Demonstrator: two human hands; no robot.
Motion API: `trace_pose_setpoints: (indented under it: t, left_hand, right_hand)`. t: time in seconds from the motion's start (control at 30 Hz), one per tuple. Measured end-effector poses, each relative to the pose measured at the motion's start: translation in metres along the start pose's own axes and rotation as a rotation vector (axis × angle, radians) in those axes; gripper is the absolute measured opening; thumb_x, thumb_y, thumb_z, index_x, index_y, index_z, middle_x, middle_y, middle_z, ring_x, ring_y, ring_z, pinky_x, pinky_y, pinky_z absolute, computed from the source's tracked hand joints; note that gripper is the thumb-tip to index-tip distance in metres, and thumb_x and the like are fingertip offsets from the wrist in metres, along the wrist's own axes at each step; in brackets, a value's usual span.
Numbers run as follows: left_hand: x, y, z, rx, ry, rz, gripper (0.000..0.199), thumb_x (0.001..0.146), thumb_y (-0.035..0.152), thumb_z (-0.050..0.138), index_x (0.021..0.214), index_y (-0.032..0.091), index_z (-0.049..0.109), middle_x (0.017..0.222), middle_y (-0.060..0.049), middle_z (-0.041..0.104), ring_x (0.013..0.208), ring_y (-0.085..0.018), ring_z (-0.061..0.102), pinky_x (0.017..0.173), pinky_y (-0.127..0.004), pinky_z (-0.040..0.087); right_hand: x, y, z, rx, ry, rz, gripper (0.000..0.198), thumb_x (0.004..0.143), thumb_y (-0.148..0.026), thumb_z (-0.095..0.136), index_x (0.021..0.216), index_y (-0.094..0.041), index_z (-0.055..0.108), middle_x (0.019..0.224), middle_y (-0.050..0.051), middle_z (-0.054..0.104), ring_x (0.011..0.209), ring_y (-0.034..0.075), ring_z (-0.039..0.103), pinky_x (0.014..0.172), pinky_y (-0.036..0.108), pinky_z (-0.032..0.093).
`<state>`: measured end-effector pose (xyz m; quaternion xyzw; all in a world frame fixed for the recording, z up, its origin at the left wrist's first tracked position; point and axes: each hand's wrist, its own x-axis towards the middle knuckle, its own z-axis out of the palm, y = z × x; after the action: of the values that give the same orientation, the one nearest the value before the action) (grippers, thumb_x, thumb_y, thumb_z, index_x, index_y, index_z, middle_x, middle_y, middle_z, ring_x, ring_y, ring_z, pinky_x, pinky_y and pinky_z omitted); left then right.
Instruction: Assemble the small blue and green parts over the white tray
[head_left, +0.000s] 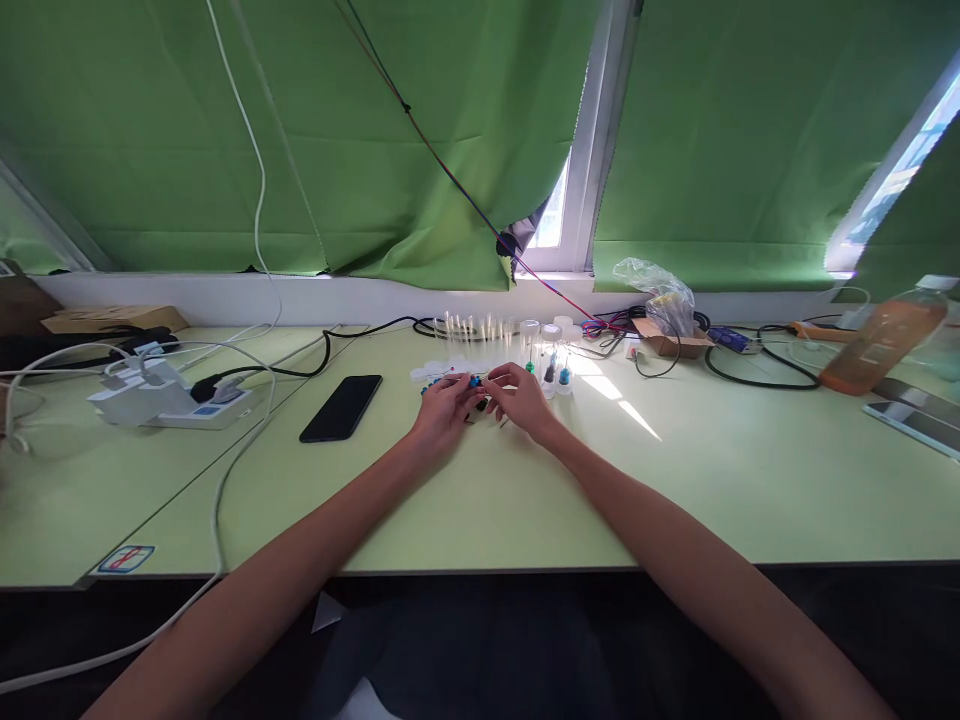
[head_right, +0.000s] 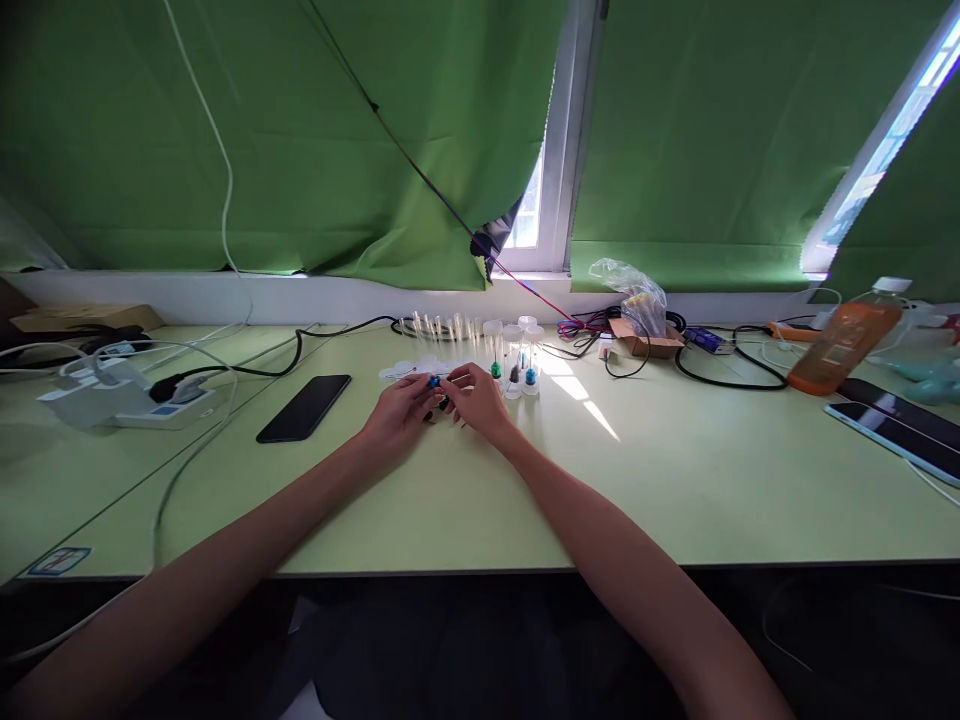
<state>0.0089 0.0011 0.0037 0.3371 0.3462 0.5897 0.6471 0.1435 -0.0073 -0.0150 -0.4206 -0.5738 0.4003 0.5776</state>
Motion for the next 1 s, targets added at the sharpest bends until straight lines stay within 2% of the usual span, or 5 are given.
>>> trace_pose_setpoints:
  t: [0.17, 0.3, 0.57, 0.83, 1.0]
  left_hand:
    - [-0.0016, 0.0006, 0.0006, 0.026, -0.002, -0.010, 0.014, 0.086, 0.008, 0.061, 0.072, 0.012, 0.060, 0.067, -0.005, 0.065, 0.061, -0.011, 0.065, 0.063, -0.021, 0.054]
    - [0.0006, -0.0012, -0.0032, 0.039, -0.035, -0.001, 0.010, 0.083, 0.010, 0.066, 0.074, 0.012, 0.061, 0.068, -0.005, 0.065, 0.063, -0.012, 0.066, 0.065, -0.023, 0.054]
    - [0.0007, -0.0033, -0.0049, 0.059, -0.093, -0.001, 0.010, 0.081, 0.013, 0.069, 0.076, 0.012, 0.061, 0.070, -0.005, 0.065, 0.065, -0.012, 0.065, 0.066, -0.023, 0.053]
    - [-0.0049, 0.0001, 0.0001, 0.081, -0.091, -0.034, 0.009, 0.084, 0.010, 0.064, 0.076, 0.012, 0.060, 0.070, -0.003, 0.063, 0.065, -0.011, 0.065, 0.063, -0.021, 0.052]
    - [-0.0048, 0.0001, 0.0017, 0.053, -0.073, -0.032, 0.011, 0.083, 0.010, 0.065, 0.074, 0.013, 0.059, 0.068, -0.004, 0.063, 0.064, -0.012, 0.065, 0.062, -0.021, 0.053]
  right_hand:
    - [0.0005, 0.0006, 0.0004, -0.007, 0.003, 0.004, 0.033, 0.074, -0.044, 0.074, 0.080, -0.018, 0.053, 0.070, -0.001, 0.061, 0.046, 0.010, 0.059, 0.038, 0.021, 0.046]
    - [-0.0001, -0.0003, -0.0004, -0.068, -0.008, 0.019, 0.034, 0.077, -0.049, 0.070, 0.074, -0.018, 0.054, 0.059, -0.002, 0.059, 0.043, 0.011, 0.057, 0.039, 0.022, 0.046]
    - [-0.0019, -0.0013, -0.0031, -0.149, -0.064, 0.032, 0.053, 0.086, -0.064, 0.049, 0.057, -0.019, 0.050, 0.043, -0.002, 0.051, 0.036, 0.009, 0.051, 0.038, 0.020, 0.041]
    - [0.0004, 0.0048, -0.0036, -0.114, -0.046, 0.111, 0.058, 0.089, -0.063, 0.044, 0.055, -0.018, 0.052, 0.037, -0.002, 0.047, 0.032, 0.010, 0.049, 0.037, 0.021, 0.041]
    - [0.0001, 0.0040, -0.0032, -0.121, -0.044, 0.076, 0.057, 0.091, -0.062, 0.041, 0.057, -0.017, 0.052, 0.042, -0.001, 0.052, 0.032, 0.009, 0.050, 0.036, 0.021, 0.041]
